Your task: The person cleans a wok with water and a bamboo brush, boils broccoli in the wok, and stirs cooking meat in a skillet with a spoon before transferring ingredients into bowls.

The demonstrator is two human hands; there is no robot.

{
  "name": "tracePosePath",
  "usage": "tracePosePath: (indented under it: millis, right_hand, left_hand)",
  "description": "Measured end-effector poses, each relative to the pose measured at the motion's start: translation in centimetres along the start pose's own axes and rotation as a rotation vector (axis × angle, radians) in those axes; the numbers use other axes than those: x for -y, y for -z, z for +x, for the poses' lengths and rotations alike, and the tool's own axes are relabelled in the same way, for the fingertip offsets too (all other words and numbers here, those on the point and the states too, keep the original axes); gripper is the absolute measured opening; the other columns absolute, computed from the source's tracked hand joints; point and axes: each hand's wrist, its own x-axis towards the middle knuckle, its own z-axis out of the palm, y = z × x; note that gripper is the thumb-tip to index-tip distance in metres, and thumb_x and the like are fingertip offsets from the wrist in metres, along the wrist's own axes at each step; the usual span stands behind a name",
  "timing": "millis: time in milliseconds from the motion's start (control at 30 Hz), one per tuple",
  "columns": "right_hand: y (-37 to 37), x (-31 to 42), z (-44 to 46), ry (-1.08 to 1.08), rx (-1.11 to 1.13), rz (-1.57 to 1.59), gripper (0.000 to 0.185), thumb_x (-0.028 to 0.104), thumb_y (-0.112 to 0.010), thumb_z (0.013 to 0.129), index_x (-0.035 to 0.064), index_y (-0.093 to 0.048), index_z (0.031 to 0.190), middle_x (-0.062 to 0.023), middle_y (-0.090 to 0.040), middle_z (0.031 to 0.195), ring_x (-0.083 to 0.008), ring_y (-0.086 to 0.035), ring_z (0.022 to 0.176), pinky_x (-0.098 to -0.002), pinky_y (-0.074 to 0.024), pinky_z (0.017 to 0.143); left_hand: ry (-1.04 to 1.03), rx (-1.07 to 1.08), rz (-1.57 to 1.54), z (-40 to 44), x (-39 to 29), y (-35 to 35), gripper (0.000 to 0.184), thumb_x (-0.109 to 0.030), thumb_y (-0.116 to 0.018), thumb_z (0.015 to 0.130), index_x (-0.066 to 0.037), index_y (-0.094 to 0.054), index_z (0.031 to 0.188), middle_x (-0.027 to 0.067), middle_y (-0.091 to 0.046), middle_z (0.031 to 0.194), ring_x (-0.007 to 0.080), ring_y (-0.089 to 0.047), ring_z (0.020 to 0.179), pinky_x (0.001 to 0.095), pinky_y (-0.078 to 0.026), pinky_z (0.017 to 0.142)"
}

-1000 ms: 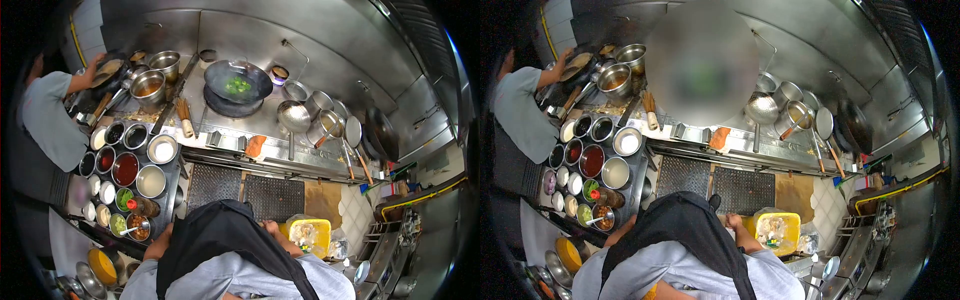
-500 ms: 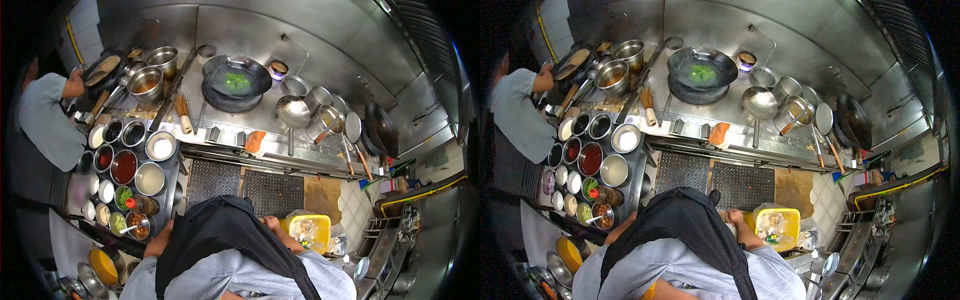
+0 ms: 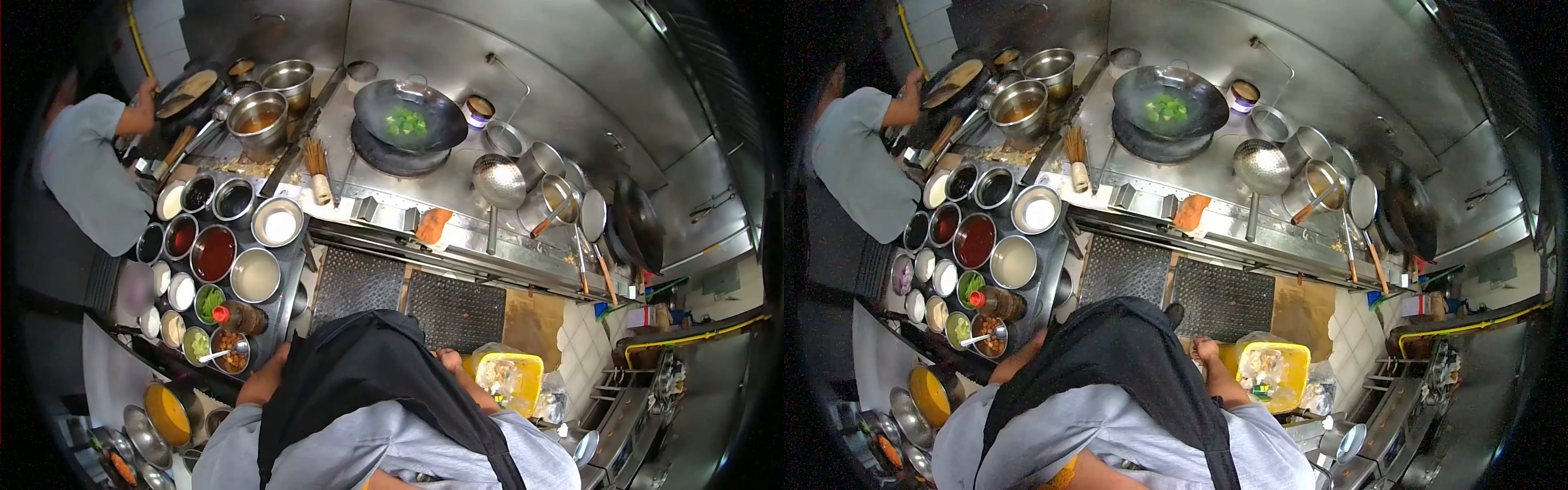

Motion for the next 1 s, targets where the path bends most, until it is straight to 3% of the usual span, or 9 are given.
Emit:
tracePosePath:
  millis: [67, 200, 333, 467, 500, 567, 733, 767, 1000]
  right_hand:
    - [1.2, -3.6, 3.9, 0.279, 0.049, -0.227, 0.018, 0.028, -0.056, 0.093, 0.0128, -0.059, 0.084, -0.0014, -0.057, 0.07, -0.0153, -0.054, 0.056, -0.0303, -0.0417, 0.047]
    - [0.0, -0.9, 0.6, 0.004, -0.072, -0.088, 0.018, 0.031, -0.057, 0.092, 0.0142, -0.063, 0.095, -0.0017, -0.064, 0.083, -0.0167, -0.062, 0.069, -0.0339, -0.05, 0.055]
    - [0.6, -2.3, 1.7, 0.019, -0.036, 0.04, 0.023, 0.032, -0.057, 0.092, 0.013, -0.063, 0.103, -0.0033, -0.067, 0.092, -0.0189, -0.066, 0.076, -0.0401, -0.0559, 0.061]
    - [2.3, -2.5, 2.1, -0.056, -0.065, -0.025, 0.021, 0.029, -0.056, 0.091, 0.0134, -0.064, 0.103, -0.0039, -0.066, 0.094, -0.0181, -0.065, 0.073, -0.0387, -0.0545, 0.058]
    - [2.7, 0.7, -1.1, -0.048, -0.117, -0.163, 0.02, 0.027, -0.055, 0.091, 0.013, -0.064, 0.102, -0.0039, -0.066, 0.088, -0.0181, -0.064, 0.07, -0.0373, -0.0528, 0.055]
    - [4.1, -2.5, 3.1, -0.031, -0.079, 0.002, 0.02, 0.027, -0.055, 0.091, 0.0122, -0.063, 0.101, -0.0035, -0.065, 0.084, -0.0179, -0.063, 0.066, -0.0357, -0.0509, 0.052]
    - [6.9, 3.6, 4.1, -0.07, -0.067, 0.13, 0.013, 0.013, -0.053, 0.096, 0.0088, -0.062, 0.103, -0.0054, -0.064, 0.081, -0.0183, -0.063, 0.068, -0.032, -0.0529, 0.055]
    - [7.3, 4.6, 5.4, -0.019, -0.047, 0.105, 0.013, 0.015, -0.053, 0.096, 0.0088, -0.062, 0.103, -0.0047, -0.064, 0.082, -0.0166, -0.062, 0.068, -0.0312, -0.0524, 0.054]
    - [8.9, 18.8, 7.5, 0.388, -0.006, 0.064, 0.015, 0.021, -0.057, 0.099, 0.0084, -0.061, 0.106, -0.0007, -0.064, 0.087, -0.0088, -0.059, 0.072, -0.0263, -0.0496, 0.057]
  left_hand:
    - [0.004, -0.001, -0.003, -0.1, 0.0, 0.0, 0.043, -0.038, -0.057, 0.089, 0.0, -0.067, 0.105, 0.0264, -0.067, 0.107, 0.0428, -0.065, 0.099, 0.0489, -0.049, 0.082]
    - [0.008, -0.004, 0.005, 0.0, 0.2, 0.2, 0.042, -0.038, -0.057, 0.089, 0.0, -0.067, 0.104, 0.0268, -0.067, 0.106, 0.0435, -0.065, 0.099, 0.0494, -0.049, 0.081]
    - [-0.057, -0.048, 0.019, 1.6, -2.2, 1.5, 0.041, -0.038, -0.057, 0.089, 0.0, -0.067, 0.103, 0.0271, -0.067, 0.105, 0.0442, -0.064, 0.099, 0.0498, -0.049, 0.081]
    - [-0.269, -0.425, 0.154, 2.6, -15.6, 8.3, 0.036, -0.036, -0.048, 0.097, -0.005, -0.067, 0.102, 0.0213, -0.07, 0.092, 0.0357, -0.068, 0.089, 0.0455, -0.052, 0.077]
    - [-0.325, -0.37, -0.009, 2.9, -19.9, 11.3, 0.033, -0.031, -0.051, 0.097, -0.002, -0.066, 0.094, 0.016, -0.065, 0.07, 0.0292, -0.063, 0.062, 0.043, -0.051, 0.06]
    - [-0.265, -0.362, -0.348, 2.2, -29.6, 15.9, 0.033, -0.031, -0.049, 0.099, -0.003, -0.065, 0.091, 0.011, -0.066, 0.07, 0.0206, -0.067, 0.065, 0.0352, -0.051, 0.059]
    - [-0.308, -0.8, 0.102, 13.6, -38.2, 21.1, 0.03, -0.022, -0.055, 0.085, -0.004, -0.068, 0.106, 0.0244, -0.068, 0.105, 0.0399, -0.065, 0.1, 0.0478, -0.052, 0.085]
    - [-0.081, -0.688, 0.179, 14.7, -40.4, 22.2, 0.032, -0.02, -0.054, 0.085, -0.003, -0.066, 0.11, 0.0258, -0.065, 0.116, 0.0395, -0.063, 0.108, 0.0461, -0.051, 0.092]
    - [0.209, -0.636, 0.239, 24.1, -40.5, 22.6, 0.036, -0.027, -0.055, 0.087, 0.001, -0.067, 0.107, 0.0244, -0.067, 0.113, 0.0382, -0.067, 0.102, 0.0441, -0.054, 0.087]
